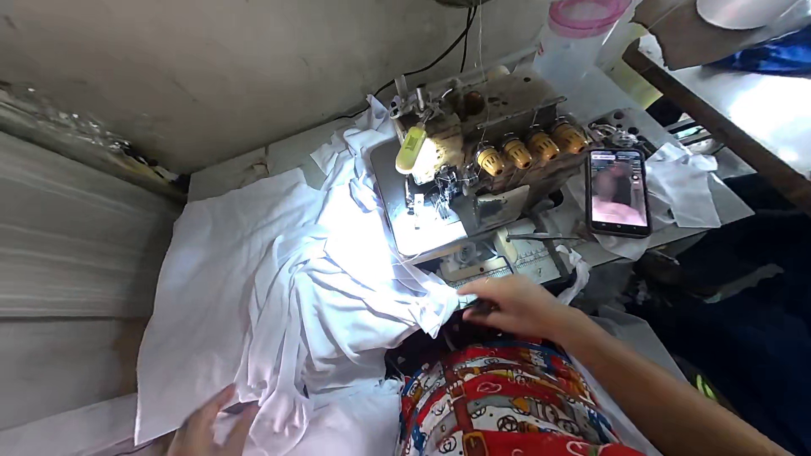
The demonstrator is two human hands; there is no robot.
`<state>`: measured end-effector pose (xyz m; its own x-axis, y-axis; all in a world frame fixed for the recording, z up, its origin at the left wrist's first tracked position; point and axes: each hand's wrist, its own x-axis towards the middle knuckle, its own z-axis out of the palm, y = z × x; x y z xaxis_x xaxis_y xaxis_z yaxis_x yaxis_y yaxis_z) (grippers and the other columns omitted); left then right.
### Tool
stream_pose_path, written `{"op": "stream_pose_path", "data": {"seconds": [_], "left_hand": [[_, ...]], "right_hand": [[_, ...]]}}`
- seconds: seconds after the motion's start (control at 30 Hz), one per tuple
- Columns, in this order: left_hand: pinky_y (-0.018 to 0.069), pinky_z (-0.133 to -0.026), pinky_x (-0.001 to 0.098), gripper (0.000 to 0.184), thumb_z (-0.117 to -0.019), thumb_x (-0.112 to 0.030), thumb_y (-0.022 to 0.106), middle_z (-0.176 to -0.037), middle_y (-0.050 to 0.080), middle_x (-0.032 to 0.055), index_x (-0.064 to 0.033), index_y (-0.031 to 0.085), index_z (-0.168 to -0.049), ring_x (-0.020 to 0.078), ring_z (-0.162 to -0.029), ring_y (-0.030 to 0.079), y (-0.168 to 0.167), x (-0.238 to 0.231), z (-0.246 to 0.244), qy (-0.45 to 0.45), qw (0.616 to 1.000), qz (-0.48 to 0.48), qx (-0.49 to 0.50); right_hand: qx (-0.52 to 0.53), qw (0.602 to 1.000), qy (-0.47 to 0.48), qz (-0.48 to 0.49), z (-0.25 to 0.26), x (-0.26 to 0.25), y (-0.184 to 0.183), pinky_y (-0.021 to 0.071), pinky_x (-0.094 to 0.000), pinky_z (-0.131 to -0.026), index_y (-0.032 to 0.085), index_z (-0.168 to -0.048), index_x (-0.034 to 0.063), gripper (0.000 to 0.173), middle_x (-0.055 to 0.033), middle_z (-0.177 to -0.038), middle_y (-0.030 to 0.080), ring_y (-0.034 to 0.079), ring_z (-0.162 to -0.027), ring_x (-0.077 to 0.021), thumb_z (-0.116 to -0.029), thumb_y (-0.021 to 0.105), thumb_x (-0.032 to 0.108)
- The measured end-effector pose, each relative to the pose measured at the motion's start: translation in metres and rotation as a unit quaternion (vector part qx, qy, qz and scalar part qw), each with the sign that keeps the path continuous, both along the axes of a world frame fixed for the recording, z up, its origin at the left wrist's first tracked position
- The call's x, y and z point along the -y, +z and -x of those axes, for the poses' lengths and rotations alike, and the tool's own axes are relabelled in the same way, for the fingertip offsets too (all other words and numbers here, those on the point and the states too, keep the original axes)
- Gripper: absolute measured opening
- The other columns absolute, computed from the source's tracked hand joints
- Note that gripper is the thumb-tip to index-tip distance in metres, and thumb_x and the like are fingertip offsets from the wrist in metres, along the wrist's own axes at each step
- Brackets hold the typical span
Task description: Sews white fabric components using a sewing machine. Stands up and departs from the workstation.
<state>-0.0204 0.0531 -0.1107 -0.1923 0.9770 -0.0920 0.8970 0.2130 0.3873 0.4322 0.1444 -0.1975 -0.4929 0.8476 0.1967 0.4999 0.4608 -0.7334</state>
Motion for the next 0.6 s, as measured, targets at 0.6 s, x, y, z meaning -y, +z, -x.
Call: {"op": "stream_pose_path", "data": {"seconds": [0.6], "left_hand": [[0.0475, -0.092, 0.0521, 0.018, -0.0885, -0.029, 0.079, -0.103, 0.074, 0.0060, -0.0124, 0.079, -0.094, 0.0236, -0.102, 0.067, -0.036, -0.205, -0.289, -0.095, 0.904, -0.391, 0.144]], "right_hand": [[-0.021, 0.972, -0.196, -0.129, -0.037, -0.019, -0.053, 0.0556, -0.0406, -0.060, 0.073, -0.095, 0.0035, 0.027, -0.0124, -0.086, 0.073, 0.069, -0.070, -0.0234, -0.0970, 0.063, 0.028]]}}
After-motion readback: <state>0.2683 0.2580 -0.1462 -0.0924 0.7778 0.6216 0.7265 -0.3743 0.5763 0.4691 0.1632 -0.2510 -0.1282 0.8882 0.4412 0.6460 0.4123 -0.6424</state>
